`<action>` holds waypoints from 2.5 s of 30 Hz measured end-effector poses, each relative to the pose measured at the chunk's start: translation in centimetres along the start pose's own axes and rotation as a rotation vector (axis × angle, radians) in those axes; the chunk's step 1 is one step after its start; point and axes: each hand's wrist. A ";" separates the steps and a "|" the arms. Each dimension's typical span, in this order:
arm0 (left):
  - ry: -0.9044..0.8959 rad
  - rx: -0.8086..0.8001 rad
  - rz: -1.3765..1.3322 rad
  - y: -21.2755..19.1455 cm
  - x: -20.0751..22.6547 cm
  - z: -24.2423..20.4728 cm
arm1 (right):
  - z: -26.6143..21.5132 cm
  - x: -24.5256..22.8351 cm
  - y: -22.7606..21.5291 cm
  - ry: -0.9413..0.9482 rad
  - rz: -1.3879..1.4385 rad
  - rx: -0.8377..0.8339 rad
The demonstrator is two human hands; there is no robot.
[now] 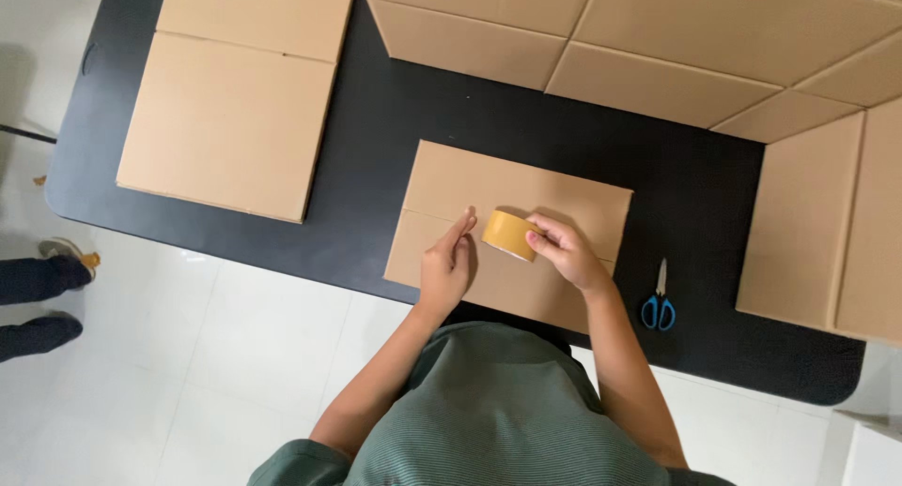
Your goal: The person folds cardboard flats into boxes, applies tape to the bottom seams using a tape dispenser, and cuts the tape with scissors, stacking the completed boxes to the side.
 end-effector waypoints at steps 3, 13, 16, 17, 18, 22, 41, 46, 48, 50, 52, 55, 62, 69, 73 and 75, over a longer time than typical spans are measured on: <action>0.030 -0.056 -0.084 -1.9 2.0 1.5 | 0.2 -1.0 0.5 0.059 -0.102 -0.053; -0.123 -0.145 -0.383 -1.7 2.2 2.6 | 0.9 -3.4 1.4 0.154 -0.271 -0.067; -0.123 -0.152 -0.390 -1.6 1.4 2.4 | 0.7 -2.6 1.5 0.141 -0.263 -0.046; -0.120 -0.149 -0.382 -1.9 1.9 2.4 | 0.6 -2.6 1.4 0.154 -0.278 -0.046; -0.117 -0.146 -0.373 -2.2 2.5 2.4 | 0.6 -2.6 1.4 0.167 -0.294 -0.047; -0.124 -0.152 -0.395 -2.0 1.6 2.7 | 0.7 -1.6 1.0 0.194 -0.310 -0.056; -0.204 -0.038 -0.310 -1.1 0.4 4.0 | 1.3 -5.6 4.7 0.083 -0.483 0.012; -0.121 -0.011 -0.255 -1.8 1.6 3.9 | 1.7 -6.1 5.8 0.087 -0.550 0.068; -0.076 0.029 -0.268 -2.1 2.3 4.0 | 1.9 -6.5 5.8 0.136 -0.561 0.082; -0.044 0.032 -0.253 -3.0 2.9 4.2 | 2.9 -6.2 5.8 0.124 -0.582 0.077; -0.013 0.038 -0.239 -4.2 3.8 4.2 | 3.3 -6.2 6.0 0.111 -0.604 0.069; -0.003 -0.051 -0.128 -5.7 4.4 4.2 | 3.1 -6.4 6.4 0.110 -0.614 0.061; -0.006 0.017 -0.276 -5.4 0.4 5.3 | 2.6 -6.1 7.4 -0.118 -0.703 0.210; -0.056 0.211 -0.348 -7.5 -2.4 5.6 | 3.0 1.4 8.4 -0.527 -0.654 0.513; 0.022 0.368 -0.181 -10.9 -4.7 6.6 | 2.7 3.6 8.5 -0.526 -0.631 0.620; -0.059 0.384 -0.207 -12.6 -6.8 6.9 | 2.8 2.6 8.5 -0.606 -0.645 0.636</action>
Point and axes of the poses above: each hand's wrist, its own z-axis towards the middle knuckle, its own y-axis out of the palm, x = y × z, and after that the axes turned 1 degree about z, right-handed
